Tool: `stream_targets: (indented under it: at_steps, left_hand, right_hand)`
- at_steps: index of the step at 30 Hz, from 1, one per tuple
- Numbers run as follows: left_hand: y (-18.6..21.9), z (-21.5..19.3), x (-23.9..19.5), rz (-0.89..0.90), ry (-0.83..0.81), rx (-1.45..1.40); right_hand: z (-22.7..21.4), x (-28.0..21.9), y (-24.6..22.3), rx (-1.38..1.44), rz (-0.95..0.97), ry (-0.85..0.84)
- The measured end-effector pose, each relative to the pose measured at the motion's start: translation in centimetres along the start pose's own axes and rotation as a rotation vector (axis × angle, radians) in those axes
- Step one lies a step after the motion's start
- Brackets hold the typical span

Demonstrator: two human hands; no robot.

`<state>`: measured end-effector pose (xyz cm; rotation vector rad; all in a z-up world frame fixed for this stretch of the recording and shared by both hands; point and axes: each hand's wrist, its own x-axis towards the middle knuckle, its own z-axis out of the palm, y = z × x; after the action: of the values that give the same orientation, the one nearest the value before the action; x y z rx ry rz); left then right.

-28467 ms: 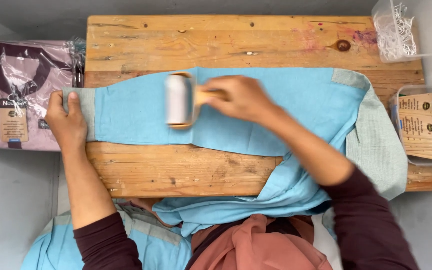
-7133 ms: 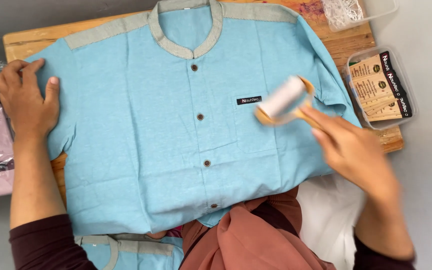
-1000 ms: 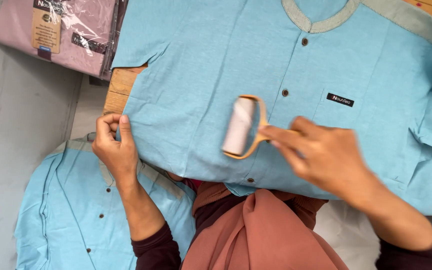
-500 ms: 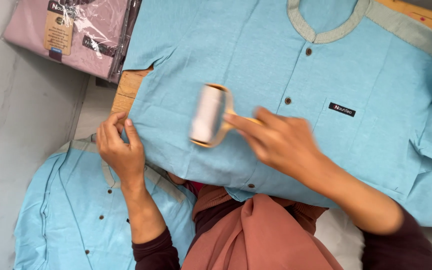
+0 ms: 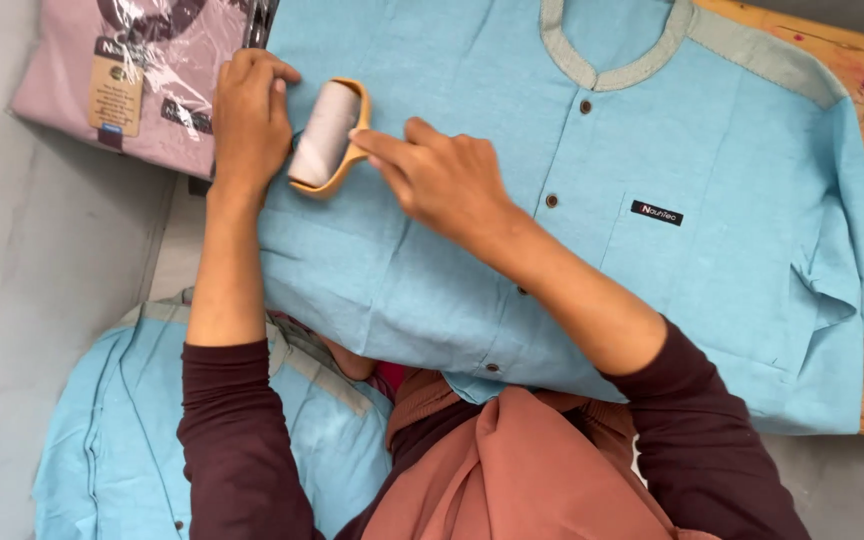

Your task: The person uses a lint roller to clean a light blue shirt on a wooden table. They roll the sleeve, then the body of the shirt, and finally the back, systematically covering the entire garment.

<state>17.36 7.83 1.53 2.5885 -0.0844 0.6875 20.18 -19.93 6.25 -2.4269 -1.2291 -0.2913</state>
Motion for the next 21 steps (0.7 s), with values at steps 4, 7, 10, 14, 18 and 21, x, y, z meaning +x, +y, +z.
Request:
stream_targets:
  at_steps: [4, 7, 10, 14, 18, 21]
  left_hand:
    - [-1.6, 0.1, 1.4, -0.022, -0.102, 0.065]
    - [-1.2, -0.5, 2.0, -0.135, -0.254, 0.015]
    - [-3.4, 1.5, 3.3, -0.088, -0.248, 0.178]
    - [-3.4, 4.9, 8.0, -0.029, -0.181, 0.178]
    - [-2.6, 8.1, 11.0, -0.079, -0.246, 0.147]
    - [-1.4, 8.5, 11.0, -0.152, -0.243, 0.128]
  right_hand:
    - [-2.0, -2.1, 2.4, 0.011, -0.054, -0.039]
    - [-9.1, -7.2, 4.9, -0.027, -0.016, -0.124]
    - [-14.8, -9.0, 7.0, -0.142, 0.158, -0.39]
    - [-12.4, -6.2, 8.8, -0.204, 0.297, -0.286]
    - [-4.0, 0.2, 10.6, -0.153, 0.238, -0.004]
    - [-0.3, 4.9, 10.0, -0.028, 0.27, 0.037]
